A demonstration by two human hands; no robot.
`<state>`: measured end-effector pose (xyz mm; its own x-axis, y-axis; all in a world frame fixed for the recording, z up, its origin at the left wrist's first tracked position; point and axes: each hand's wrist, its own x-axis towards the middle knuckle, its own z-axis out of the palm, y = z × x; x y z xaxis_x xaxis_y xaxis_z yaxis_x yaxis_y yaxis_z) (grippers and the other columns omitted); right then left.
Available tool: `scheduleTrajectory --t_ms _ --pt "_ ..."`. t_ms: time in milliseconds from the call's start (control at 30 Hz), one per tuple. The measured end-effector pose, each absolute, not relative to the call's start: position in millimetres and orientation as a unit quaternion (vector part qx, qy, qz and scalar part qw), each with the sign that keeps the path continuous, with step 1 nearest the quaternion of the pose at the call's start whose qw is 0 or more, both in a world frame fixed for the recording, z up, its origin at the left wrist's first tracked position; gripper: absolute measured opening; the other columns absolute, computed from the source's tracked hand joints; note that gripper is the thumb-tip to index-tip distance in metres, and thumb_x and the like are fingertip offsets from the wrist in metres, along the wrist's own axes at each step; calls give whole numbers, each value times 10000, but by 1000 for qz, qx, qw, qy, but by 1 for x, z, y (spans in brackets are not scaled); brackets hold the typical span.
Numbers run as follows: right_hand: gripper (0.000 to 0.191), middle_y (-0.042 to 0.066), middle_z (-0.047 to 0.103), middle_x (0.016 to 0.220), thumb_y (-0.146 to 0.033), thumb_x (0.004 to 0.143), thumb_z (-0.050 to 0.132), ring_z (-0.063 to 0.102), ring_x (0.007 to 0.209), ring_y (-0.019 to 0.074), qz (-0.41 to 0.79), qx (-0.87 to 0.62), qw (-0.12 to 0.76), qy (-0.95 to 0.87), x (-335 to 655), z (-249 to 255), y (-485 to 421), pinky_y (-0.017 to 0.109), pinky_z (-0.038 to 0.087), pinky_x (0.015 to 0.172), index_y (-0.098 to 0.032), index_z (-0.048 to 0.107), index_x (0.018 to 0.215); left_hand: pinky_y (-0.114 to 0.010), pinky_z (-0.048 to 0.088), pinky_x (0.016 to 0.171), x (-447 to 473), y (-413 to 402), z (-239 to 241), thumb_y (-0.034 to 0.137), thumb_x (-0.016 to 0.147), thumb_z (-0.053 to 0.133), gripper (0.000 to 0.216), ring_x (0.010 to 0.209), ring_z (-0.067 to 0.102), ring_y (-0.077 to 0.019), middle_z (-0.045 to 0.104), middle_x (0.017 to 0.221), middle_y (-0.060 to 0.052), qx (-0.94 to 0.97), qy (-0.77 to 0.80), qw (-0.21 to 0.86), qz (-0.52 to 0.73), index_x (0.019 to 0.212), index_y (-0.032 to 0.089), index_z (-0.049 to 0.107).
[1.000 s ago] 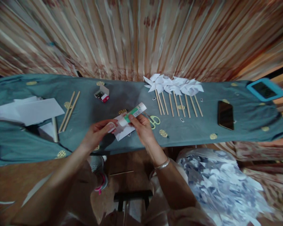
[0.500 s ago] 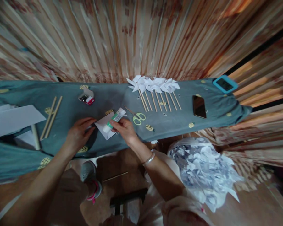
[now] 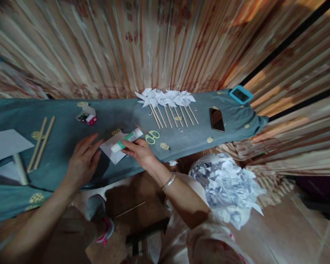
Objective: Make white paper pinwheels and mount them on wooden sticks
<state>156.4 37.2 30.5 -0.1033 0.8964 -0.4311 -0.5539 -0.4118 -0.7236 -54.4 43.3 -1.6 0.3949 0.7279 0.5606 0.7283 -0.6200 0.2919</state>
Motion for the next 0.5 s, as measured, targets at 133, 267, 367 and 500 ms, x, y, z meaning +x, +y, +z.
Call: scheduleTrajectory --t_ms 133,267,367,500 --pt "185 0 746 801 -175 619 850 680 752 122 714 -431 514 -199 164 35 40 251 586 791 -171 711 742 -506 497 1035 -34 23 1 174 974 452 406 1281 519 -294 562 1361 -143 -864 -382 -28 -328 1378 215 469" --pt "226 -8 742 734 -195 592 887 686 682 106 705 -424 534 -196 177 39 43 225 601 757 -165 698 713 -520 446 1094 -22 6 -2 226 973 499 475 1380 426 -320 469 1451 -196 -870 -386 -45 -305 1434 163 404" --pt "271 7 748 710 -257 578 909 699 659 118 697 -437 540 -176 183 43 44 221 609 702 -167 695 716 -536 394 1133 -21 0 -6 287 973 513 491 1450 323 -348 361 1526 -217 -873 -399 -45 -277 1433 149 409" --pt "301 21 749 692 -345 599 904 704 638 126 683 -453 539 -193 185 47 44 212 600 647 -184 682 723 -567 337 1153 -23 -3 -8 360 963 537 472 1480 257 -374 304 1568 -187 -876 -409 -47 -249 1401 193 481"
